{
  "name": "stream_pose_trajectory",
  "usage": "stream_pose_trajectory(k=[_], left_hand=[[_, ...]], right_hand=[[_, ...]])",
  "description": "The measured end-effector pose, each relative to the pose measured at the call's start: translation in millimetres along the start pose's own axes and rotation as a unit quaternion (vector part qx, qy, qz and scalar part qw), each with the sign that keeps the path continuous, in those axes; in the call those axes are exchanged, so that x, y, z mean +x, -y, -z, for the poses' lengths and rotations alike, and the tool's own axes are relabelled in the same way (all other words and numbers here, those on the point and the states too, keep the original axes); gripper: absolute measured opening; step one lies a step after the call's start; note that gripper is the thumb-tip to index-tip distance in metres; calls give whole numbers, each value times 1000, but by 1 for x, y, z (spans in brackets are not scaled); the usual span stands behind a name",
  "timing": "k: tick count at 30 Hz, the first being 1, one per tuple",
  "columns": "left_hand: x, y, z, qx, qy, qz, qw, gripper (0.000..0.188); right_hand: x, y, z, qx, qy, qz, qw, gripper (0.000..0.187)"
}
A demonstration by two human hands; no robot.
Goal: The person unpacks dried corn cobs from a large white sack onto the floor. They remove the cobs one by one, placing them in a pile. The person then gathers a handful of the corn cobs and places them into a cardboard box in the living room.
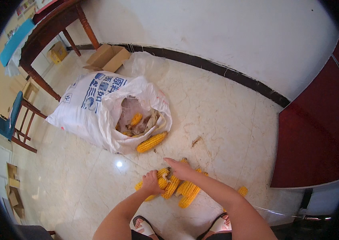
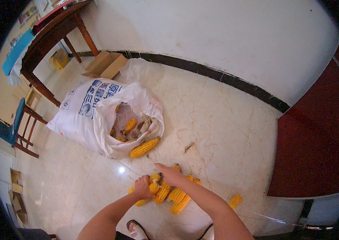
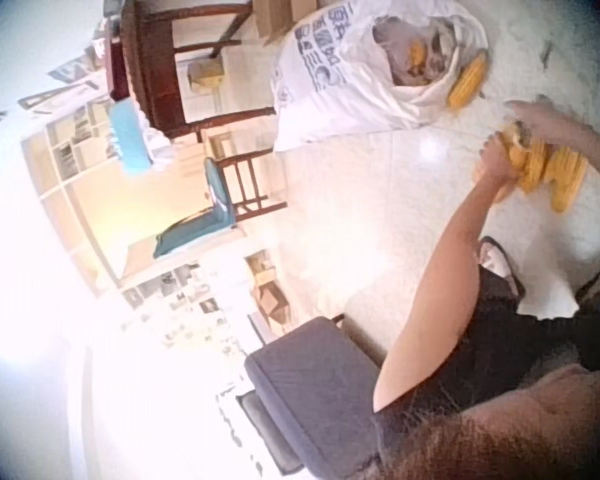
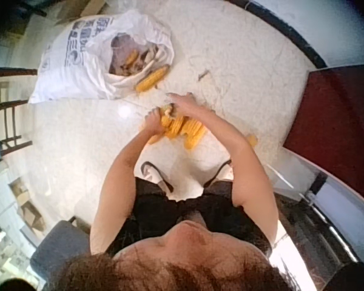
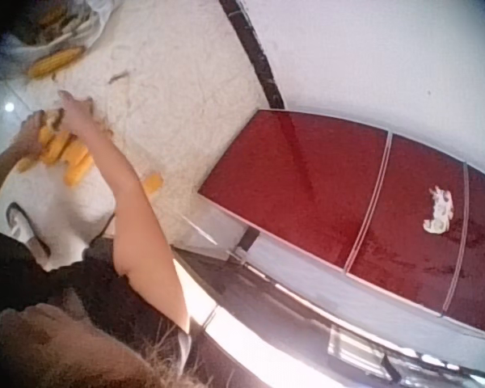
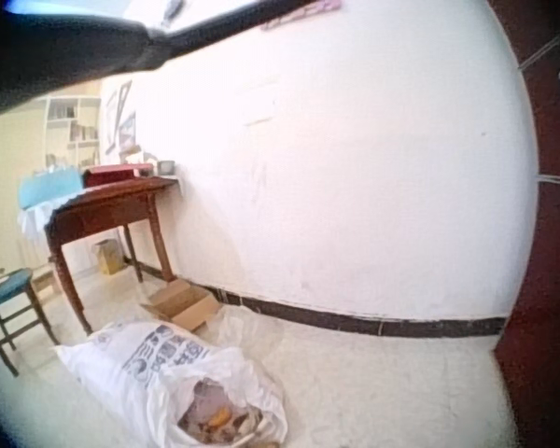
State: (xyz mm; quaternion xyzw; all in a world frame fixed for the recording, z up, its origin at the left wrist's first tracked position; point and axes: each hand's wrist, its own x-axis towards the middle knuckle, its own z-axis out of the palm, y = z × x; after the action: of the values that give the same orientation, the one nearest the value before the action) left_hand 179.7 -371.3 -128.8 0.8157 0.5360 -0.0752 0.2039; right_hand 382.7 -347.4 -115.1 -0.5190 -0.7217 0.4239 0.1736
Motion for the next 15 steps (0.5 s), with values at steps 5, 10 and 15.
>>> stream_pose_trajectory(k=[5, 10, 15], left_hand=[[-12, 5, 6, -50, -27, -97, 994, 100], [-9, 12, 23, -124, -87, -86, 985, 95], [-7, 31, 19, -125, -77, 3, 989, 93]], right_hand=[[10, 6, -13, -88, 118, -2, 989, 60], [17, -14, -8, -29, 86, -19, 996, 27], [9, -67, 40, 182, -136, -127, 966, 19]])
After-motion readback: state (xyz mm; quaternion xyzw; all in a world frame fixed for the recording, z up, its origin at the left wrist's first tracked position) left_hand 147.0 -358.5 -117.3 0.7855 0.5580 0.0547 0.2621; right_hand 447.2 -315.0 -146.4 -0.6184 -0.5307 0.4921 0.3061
